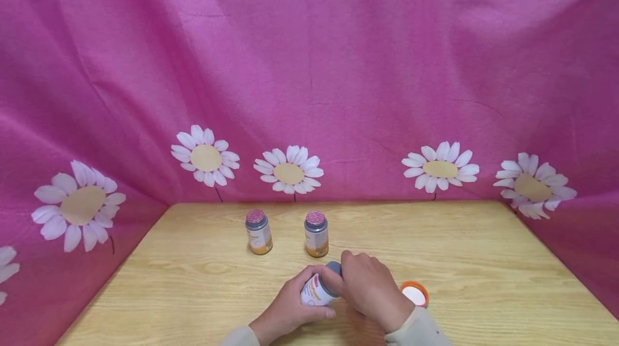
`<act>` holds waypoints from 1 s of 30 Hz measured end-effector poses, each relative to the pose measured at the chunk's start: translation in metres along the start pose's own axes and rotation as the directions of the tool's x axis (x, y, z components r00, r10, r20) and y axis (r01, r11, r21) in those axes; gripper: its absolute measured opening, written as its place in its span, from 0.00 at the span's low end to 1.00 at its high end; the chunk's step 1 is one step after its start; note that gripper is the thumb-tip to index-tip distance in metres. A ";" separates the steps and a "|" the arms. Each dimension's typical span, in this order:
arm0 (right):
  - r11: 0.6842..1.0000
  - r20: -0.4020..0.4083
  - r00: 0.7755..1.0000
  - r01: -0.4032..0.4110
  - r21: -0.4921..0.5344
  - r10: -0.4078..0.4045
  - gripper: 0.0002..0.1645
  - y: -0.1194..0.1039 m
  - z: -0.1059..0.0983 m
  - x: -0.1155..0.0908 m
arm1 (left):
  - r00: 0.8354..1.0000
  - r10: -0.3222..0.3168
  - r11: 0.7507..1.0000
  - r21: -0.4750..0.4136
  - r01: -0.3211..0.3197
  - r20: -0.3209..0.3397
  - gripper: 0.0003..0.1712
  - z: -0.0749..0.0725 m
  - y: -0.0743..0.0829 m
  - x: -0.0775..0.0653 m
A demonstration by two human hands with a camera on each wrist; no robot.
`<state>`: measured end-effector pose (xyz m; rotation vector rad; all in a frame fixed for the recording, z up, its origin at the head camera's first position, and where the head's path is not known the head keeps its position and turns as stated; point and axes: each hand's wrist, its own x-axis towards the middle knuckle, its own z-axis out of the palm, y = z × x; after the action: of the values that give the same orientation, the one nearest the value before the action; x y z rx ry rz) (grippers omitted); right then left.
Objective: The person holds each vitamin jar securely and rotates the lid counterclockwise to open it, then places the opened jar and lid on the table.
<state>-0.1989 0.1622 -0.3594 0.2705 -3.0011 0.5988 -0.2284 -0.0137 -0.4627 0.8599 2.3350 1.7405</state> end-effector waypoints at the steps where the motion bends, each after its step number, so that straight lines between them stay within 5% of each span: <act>1: 1.000 -0.003 1.000 0.008 0.002 -0.008 0.29 0.000 0.000 0.000 | 1.000 0.000 1.000 0.009 0.000 -0.001 0.33 0.000 0.000 0.000; 30: 0.987 -0.033 0.986 0.162 0.009 -0.161 0.27 -0.001 0.000 0.000 | 0.997 -0.022 1.000 -0.001 0.023 0.071 0.27 -0.004 -0.004 0.003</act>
<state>-0.1982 0.1617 -0.3591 0.4943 -2.9082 0.5989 -0.2340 -0.0168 -0.4645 0.8766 2.2885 1.6753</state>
